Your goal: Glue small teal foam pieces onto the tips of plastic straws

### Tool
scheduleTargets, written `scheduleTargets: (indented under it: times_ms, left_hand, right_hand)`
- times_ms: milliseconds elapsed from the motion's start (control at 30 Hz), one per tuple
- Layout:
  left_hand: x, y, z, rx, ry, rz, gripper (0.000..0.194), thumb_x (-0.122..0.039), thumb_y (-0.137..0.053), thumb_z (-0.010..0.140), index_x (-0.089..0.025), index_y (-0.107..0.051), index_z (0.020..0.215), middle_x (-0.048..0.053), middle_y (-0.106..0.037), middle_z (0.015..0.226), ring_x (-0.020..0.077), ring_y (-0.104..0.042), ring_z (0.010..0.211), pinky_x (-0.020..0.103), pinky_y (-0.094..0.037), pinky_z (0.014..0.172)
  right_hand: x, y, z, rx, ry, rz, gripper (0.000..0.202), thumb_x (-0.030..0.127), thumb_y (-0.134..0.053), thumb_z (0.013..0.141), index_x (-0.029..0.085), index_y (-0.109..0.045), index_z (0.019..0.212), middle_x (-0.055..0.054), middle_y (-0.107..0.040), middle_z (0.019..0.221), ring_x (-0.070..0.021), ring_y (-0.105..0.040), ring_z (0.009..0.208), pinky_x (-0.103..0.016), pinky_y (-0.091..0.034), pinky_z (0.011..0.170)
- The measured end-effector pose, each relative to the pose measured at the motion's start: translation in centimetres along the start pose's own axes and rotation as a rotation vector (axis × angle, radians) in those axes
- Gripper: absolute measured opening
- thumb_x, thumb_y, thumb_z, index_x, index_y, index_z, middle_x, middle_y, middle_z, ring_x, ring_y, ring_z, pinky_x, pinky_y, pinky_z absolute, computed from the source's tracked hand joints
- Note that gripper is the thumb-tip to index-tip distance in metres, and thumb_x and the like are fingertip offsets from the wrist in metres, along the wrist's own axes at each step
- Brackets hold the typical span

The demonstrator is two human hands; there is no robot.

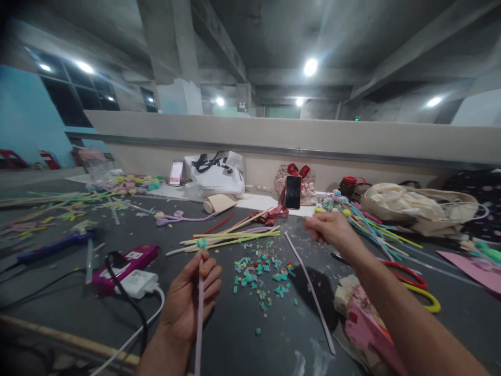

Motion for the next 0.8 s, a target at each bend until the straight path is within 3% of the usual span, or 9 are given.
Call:
scheduleTargets:
  times_ms: [67, 167, 333, 433, 500, 567, 667, 800]
  left_hand:
    - [-0.1, 0.0, 0.0, -0.024, -0.031, 0.013, 0.007, -0.021, -0.056, 0.072, -0.015, -0.056, 0.07, -0.007, -0.037, 0.049, 0.0035, -0.033, 0.04, 0.011, -0.026, 0.032]
    - [-0.2, 0.0, 0.0, -0.041, -0.057, 0.019, 0.007, -0.021, -0.057, 0.071, -0.015, -0.056, 0.069, -0.006, -0.037, 0.049, 0.0043, -0.036, 0.044, 0.011, -0.027, 0.033]
    - [-0.1, 0.0, -0.1, 0.026, -0.016, -0.018, 0.006, -0.018, -0.055, 0.072, -0.014, -0.057, 0.069, -0.007, -0.035, 0.048, 0.003, -0.032, 0.04, 0.009, -0.026, 0.032]
    - [0.0, 0.0, -0.1, 0.021, 0.006, -0.019, 0.006, -0.018, -0.054, 0.073, -0.014, -0.056, 0.07, -0.007, -0.035, 0.047, 0.0028, -0.031, 0.039, 0.009, -0.026, 0.031]
    - [0.1, 0.0, 0.0, 0.013, 0.007, -0.006, 0.006, -0.018, -0.054, 0.073, -0.013, -0.056, 0.07, -0.007, -0.035, 0.047, 0.0027, -0.03, 0.038, 0.009, -0.026, 0.031]
    - [0.2, -0.1, 0.0, 0.004, 0.012, 0.01, 0.007, -0.018, -0.054, 0.073, -0.013, -0.056, 0.069, -0.007, -0.036, 0.046, 0.0026, -0.029, 0.038, 0.009, -0.025, 0.03]
    - [0.2, -0.1, 0.0, -0.024, 0.021, 0.02, 0.008, -0.019, -0.053, 0.074, -0.013, -0.056, 0.069, -0.007, -0.037, 0.046, 0.0028, -0.029, 0.038, 0.009, -0.024, 0.03]
    - [0.2, -0.1, 0.0, -0.028, 0.019, 0.008, 0.011, -0.018, -0.05, 0.076, -0.013, -0.056, 0.068, -0.006, -0.037, 0.046, 0.0026, -0.029, 0.037, 0.009, -0.024, 0.03]
  right_hand:
    - [-0.6, -0.8, 0.4, 0.026, 0.003, -0.152, 0.033, 0.04, -0.052, 0.07, 0.017, -0.056, 0.047, 0.001, -0.051, 0.039, -0.0101, -0.044, 0.036, -0.021, -0.029, 0.039]
    - [-1.7, -0.3, 1.5, -0.028, -0.007, -0.377, 0.031, 0.036, -0.054, 0.068, 0.017, -0.057, 0.043, -0.001, -0.052, 0.04, -0.0133, -0.047, 0.04, -0.023, -0.026, 0.042]
    - [-1.9, 0.7, 2.4, -0.01, 0.053, -0.586, 0.023, 0.026, -0.048, 0.07, 0.016, -0.068, 0.072, -0.009, -0.064, 0.069, -0.0194, -0.055, 0.058, -0.025, -0.03, 0.049]
    - [-0.3, -1.7, 1.6, 0.12, 0.18, -0.608, 0.026, 0.019, -0.05, 0.068, 0.022, -0.066, 0.089, -0.005, -0.065, 0.086, -0.0169, -0.057, 0.068, -0.023, -0.034, 0.056]
    - [1.3, -4.1, 0.8, 0.223, 0.234, -0.607, 0.021, 0.028, -0.048, 0.072, 0.022, -0.068, 0.072, -0.002, -0.066, 0.065, -0.0151, -0.057, 0.058, -0.022, -0.033, 0.051]
    - [2.8, -6.6, 0.1, 0.293, 0.274, -0.608, 0.029, 0.033, -0.046, 0.075, 0.021, -0.067, 0.061, -0.002, -0.064, 0.054, -0.0148, -0.056, 0.051, -0.022, -0.03, 0.046]
    - [4.4, -9.7, -0.6, 0.354, 0.367, -0.587, 0.021, 0.022, -0.048, 0.072, 0.024, -0.067, 0.079, -0.002, -0.069, 0.077, -0.0159, -0.06, 0.069, -0.021, -0.034, 0.054]
    - [5.1, -12.1, -1.0, 0.443, 0.449, -0.571, 0.022, 0.02, -0.048, 0.072, 0.026, -0.067, 0.081, 0.0, -0.069, 0.079, -0.0154, -0.06, 0.074, -0.021, -0.036, 0.06]
Point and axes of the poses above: each hand's wrist, its own z-axis towards the middle knuckle, its own y-axis out of the back of the hand, x = y × z, the point moved 1 cm from there along z, towards the middle knuckle
